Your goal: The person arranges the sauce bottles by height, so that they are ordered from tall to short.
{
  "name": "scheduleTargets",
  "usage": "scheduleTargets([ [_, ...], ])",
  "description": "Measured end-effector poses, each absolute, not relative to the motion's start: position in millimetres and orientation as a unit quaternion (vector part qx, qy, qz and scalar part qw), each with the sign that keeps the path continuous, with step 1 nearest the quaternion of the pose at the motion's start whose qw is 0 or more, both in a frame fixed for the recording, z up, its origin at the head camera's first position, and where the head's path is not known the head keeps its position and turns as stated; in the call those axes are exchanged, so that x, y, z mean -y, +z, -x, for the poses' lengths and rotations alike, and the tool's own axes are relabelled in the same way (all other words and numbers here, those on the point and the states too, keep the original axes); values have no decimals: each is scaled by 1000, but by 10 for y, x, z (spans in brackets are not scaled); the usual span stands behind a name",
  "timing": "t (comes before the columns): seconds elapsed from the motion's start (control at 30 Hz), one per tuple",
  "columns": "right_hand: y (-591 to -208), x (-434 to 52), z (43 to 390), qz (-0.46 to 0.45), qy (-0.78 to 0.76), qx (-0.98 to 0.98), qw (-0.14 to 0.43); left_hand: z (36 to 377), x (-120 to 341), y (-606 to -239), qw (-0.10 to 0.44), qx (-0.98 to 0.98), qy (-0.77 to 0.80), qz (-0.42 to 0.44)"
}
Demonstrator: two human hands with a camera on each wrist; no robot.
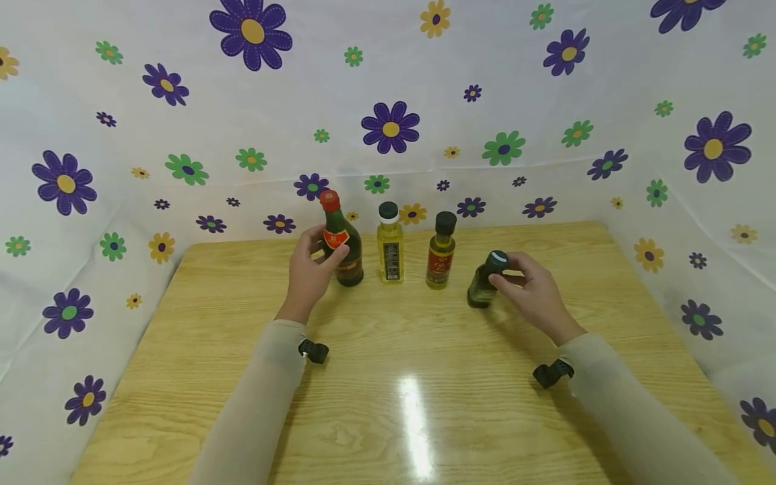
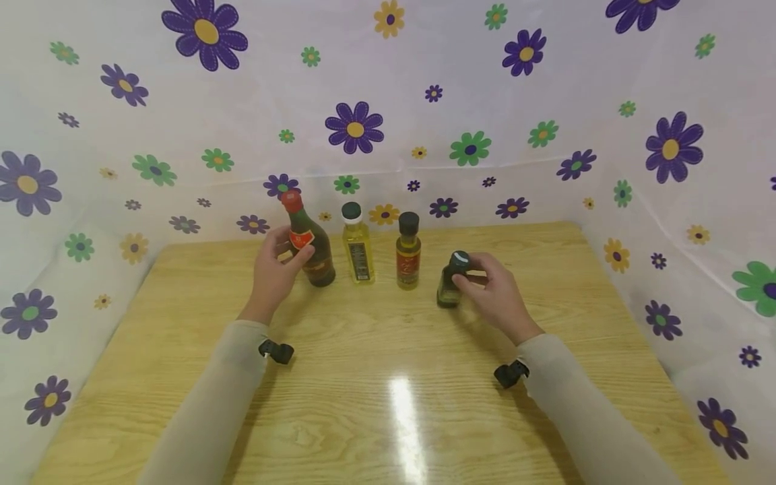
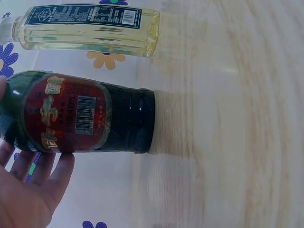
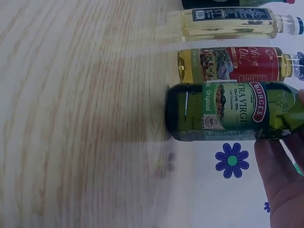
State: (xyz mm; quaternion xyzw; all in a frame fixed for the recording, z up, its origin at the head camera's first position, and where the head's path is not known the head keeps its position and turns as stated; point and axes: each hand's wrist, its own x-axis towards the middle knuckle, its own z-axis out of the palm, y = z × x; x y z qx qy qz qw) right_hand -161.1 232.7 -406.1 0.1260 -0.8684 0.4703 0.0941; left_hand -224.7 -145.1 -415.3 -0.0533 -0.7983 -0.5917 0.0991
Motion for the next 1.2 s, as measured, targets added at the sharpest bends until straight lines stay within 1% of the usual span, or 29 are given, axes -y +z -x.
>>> scheduleTargets([
  [0.1, -4130, -2346, 1671, -124, 488, 857, 112, 2240, 1441, -4130, 100, 798, -591, 57],
  [0.3, -4393, -2438, 1858, -111, 501, 844, 155, 2266, 1427, -4149, 101, 796, -594, 65],
  [0.47, -4403, -2456, 1950, -96, 497, 845, 172, 2271, 1410, -4154, 99, 796, -593, 66],
  [0.67, -4303, -2436, 2025, -86, 481, 860, 149, 2254, 1401, -4127, 98, 794, -596, 67],
  [1.0, -4352, -2472, 2164, -72, 469, 871, 129, 2255, 1428, -4149, 96, 793, -599, 57],
  [1.2, -4327, -2472, 2256, -70, 467, 876, 98, 2246, 1453, -4166, 95, 796, -596, 57],
])
